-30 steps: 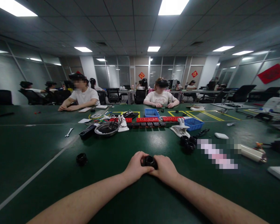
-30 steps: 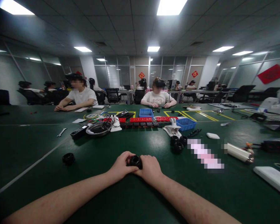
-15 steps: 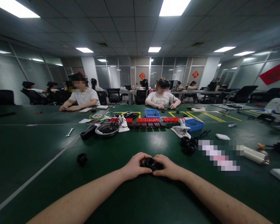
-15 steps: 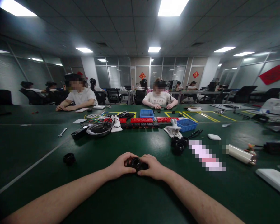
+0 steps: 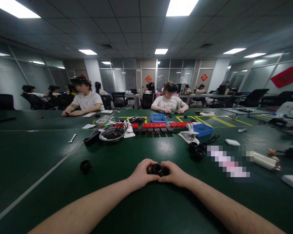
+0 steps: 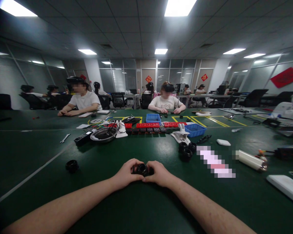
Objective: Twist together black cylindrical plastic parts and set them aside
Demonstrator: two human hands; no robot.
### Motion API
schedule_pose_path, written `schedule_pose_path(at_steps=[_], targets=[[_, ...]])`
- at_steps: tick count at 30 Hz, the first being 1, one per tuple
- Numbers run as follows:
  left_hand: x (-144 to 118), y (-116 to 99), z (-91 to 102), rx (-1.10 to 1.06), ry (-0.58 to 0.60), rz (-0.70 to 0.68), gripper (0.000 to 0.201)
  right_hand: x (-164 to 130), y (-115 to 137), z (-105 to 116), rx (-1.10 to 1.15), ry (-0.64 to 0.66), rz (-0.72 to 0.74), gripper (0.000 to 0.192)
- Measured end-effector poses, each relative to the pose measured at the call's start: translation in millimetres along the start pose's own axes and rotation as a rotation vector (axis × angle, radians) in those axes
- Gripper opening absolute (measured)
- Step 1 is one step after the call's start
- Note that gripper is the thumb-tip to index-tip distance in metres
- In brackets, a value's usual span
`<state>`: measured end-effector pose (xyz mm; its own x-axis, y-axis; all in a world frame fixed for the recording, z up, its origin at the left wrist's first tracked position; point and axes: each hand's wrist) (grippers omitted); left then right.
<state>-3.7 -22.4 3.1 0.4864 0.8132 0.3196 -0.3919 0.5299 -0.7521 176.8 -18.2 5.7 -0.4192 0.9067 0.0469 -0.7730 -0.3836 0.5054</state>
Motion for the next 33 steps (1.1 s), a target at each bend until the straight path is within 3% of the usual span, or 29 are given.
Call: schedule_pose_path(at_steps=[3,7,12,17,27,33], targets=[[-0.1,-1.2,-6.6,0.042,-0.1,0.053,0.037,-1.5,8.7,-9.2,-0.15,-0.133,-0.111,0.041],[-0.2,-1.7,-5.5,0.043,-0.07,0.027,0.037,-5.5,15.1,-11.8,-0.28,-0.204,-0.06,0.047],[-0.1,-2.2,5.3,0.005,0.071,-0.062,0.038,-6.4,6.6,0.1,-0.103,-0.035,0.09,0.052],[0.2,-5.3,11.3,-0.013,0.136,-0.081,0.039,-3.0,-3.8,8.4,0.032,0.091,0.183,0.035],[0.5,-4.0,11.2,-0.005,0.141,-0.076,0.04,-1.6,-3.5,10.6,0.093,0.119,0.173,0.028],[-0.3,-4.8,4.2,0.011,0.079,-0.031,0.038,-1.4,0.9,4.1,0.034,0.027,0.034,0.03]])
Point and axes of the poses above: each hand's wrist, its own x-axis towards the middle knuckle, its own z-axis out of the back of the hand, y = z × x, and after that the axes turned 7 degrees about -z, right-handed
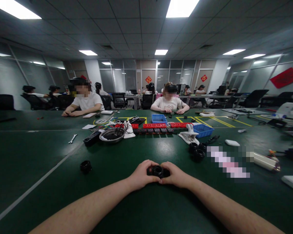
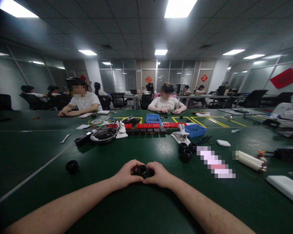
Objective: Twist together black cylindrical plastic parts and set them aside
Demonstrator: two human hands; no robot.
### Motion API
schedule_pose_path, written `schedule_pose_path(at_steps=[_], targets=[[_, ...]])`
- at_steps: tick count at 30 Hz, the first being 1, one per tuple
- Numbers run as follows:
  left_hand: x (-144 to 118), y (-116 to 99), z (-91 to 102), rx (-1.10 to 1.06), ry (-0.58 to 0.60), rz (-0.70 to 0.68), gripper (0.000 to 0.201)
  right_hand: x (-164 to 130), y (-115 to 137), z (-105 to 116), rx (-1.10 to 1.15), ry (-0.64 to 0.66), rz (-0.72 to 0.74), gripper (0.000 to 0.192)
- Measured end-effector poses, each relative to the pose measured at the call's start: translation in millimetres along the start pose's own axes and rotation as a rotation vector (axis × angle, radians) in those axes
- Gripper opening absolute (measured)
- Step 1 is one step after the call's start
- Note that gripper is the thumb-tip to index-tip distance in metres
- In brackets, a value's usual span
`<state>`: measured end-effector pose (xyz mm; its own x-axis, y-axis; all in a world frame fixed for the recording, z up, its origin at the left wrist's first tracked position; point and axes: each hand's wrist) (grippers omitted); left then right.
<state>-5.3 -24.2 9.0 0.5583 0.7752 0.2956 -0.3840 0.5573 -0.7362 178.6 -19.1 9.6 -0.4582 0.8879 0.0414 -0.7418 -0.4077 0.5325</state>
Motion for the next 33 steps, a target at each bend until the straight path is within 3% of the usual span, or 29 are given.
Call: schedule_pose_path(at_steps=[5,9,13,17,22,33], targets=[[-1.4,-0.3,-14.3,0.053,-0.19,0.137,0.037,-0.9,9.7,-14.7,-0.219,-0.176,-0.11,0.039],[-0.5,-0.1,-13.1,0.031,-0.173,0.113,0.038,-3.0,15.3,-15.7,-0.343,-0.233,-0.091,0.045],[0.4,1.5,-2.5,-0.024,-0.045,0.031,0.039,-4.1,9.8,-5.7,-0.184,-0.1,0.029,0.055],[0.2,2.8,5.2,-0.077,0.051,-0.018,0.039,-3.0,-0.4,3.7,-0.033,0.048,0.138,0.046],[0.6,5.5,5.4,-0.099,0.068,-0.039,0.04,-1.4,-5.3,6.8,0.043,0.096,0.164,0.034],[0.7,4.9,5.0,-0.047,0.065,-0.037,0.041,-1.3,-3.9,9.4,0.067,0.126,0.156,0.028]])
Point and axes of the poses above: each hand's wrist, its own x-axis towards the middle knuckle, its own z-axis out of the back of the hand, y = z × x, and after that the axes turned 7 degrees about -z, right-handed
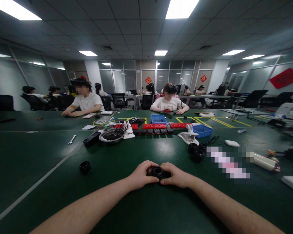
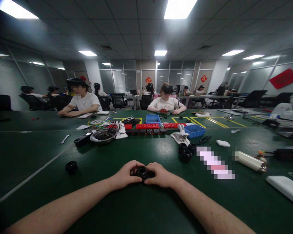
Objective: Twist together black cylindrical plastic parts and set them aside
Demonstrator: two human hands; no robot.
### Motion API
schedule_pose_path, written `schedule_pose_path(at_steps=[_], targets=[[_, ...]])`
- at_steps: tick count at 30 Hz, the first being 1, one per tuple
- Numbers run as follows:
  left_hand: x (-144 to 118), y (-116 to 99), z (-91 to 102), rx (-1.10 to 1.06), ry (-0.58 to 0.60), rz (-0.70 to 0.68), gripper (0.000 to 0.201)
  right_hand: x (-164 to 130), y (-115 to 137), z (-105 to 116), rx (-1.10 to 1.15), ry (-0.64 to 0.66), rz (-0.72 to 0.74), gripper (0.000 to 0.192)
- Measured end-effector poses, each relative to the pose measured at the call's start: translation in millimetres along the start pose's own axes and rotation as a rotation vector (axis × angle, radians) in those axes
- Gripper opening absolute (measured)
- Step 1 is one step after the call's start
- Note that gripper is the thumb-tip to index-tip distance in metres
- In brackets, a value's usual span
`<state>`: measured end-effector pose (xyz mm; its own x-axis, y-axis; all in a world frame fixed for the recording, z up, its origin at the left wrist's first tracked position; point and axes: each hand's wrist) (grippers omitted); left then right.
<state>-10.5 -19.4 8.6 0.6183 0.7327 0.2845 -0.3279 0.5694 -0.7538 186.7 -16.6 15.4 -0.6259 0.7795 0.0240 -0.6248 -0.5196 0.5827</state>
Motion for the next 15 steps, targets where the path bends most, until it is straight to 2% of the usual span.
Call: schedule_pose_path(at_steps=[5,12,15], targets=[[0.4,-0.6,-1.9,0.017,-0.024,0.009,0.039,0.9,-0.6,-3.0,0.0,-0.041,-0.03,0.026],[-0.6,0.1,-16.4,0.058,-0.234,0.129,0.037,4.9,10.5,-25.2,-0.182,-0.265,-0.31,0.031],[-0.1,1.6,-18.1,0.05,-0.253,0.138,0.036,5.0,15.3,-29.8,-0.289,-0.33,-0.337,0.033]])
Point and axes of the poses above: each hand's wrist, its own x-axis towards the middle knuckle, its own z-axis out of the back of the hand, y = z × x, and after that the axes turned 7 degrees about -z, right-handed
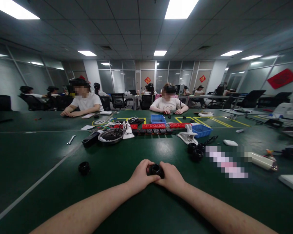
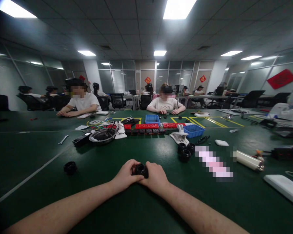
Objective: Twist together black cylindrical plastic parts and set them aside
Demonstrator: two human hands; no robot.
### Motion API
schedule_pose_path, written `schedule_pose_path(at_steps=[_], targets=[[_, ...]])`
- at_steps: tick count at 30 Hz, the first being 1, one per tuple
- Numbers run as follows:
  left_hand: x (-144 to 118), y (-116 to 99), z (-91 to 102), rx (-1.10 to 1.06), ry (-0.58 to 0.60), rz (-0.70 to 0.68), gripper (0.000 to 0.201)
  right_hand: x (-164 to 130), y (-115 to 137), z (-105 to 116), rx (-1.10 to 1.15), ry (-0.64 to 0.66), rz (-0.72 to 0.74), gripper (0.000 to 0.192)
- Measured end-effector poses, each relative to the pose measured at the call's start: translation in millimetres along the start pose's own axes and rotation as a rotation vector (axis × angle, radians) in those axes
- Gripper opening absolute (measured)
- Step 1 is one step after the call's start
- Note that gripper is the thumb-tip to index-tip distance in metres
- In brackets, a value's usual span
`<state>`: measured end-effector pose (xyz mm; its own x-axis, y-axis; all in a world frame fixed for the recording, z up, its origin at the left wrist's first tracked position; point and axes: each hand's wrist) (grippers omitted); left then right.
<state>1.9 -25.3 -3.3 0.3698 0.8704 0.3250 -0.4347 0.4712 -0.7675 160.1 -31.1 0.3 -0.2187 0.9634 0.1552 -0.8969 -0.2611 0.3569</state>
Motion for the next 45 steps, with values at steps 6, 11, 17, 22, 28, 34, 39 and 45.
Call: schedule_pose_path(at_steps=[6,11,17,22,28,34,39,45], targets=[[3.4,0.5,10.3,-0.027,0.144,-0.078,0.038,3.3,-10.8,11.9,0.125,0.138,0.206,0.045],[5.0,-2.2,18.5,-0.068,0.24,-0.125,0.04,7.4,-20.1,21.5,0.226,0.267,0.303,0.034],[5.2,-0.9,19.5,-0.075,0.266,-0.12,0.041,7.9,-19.3,21.9,0.276,0.282,0.32,0.026],[4.7,-3.2,20.7,-0.06,0.258,-0.126,0.041,9.8,-19.3,21.0,0.294,0.279,0.289,0.025],[4.1,-2.4,16.2,-0.065,0.232,-0.124,0.038,9.7,-18.4,16.9,0.261,0.254,0.209,0.028],[1.2,-1.5,3.6,0.033,0.01,-0.027,0.036,0.8,-1.1,1.7,-0.02,0.022,-0.009,0.033],[1.3,-0.8,5.3,0.02,0.061,-0.045,0.036,-2.1,2.0,2.5,-0.023,0.002,0.067,0.04],[2.9,-1.8,14.3,-0.034,0.194,-0.105,0.036,4.2,-11.7,16.1,0.202,0.212,0.273,0.041]])
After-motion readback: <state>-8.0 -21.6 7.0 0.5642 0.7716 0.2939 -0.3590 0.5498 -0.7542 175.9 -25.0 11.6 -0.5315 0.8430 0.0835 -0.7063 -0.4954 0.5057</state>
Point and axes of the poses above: each hand's wrist, its own x-axis towards the middle knuckle, its own z-axis out of the back of the hand, y = z × x, and after that the axes turned 7 degrees about -z, right-handed
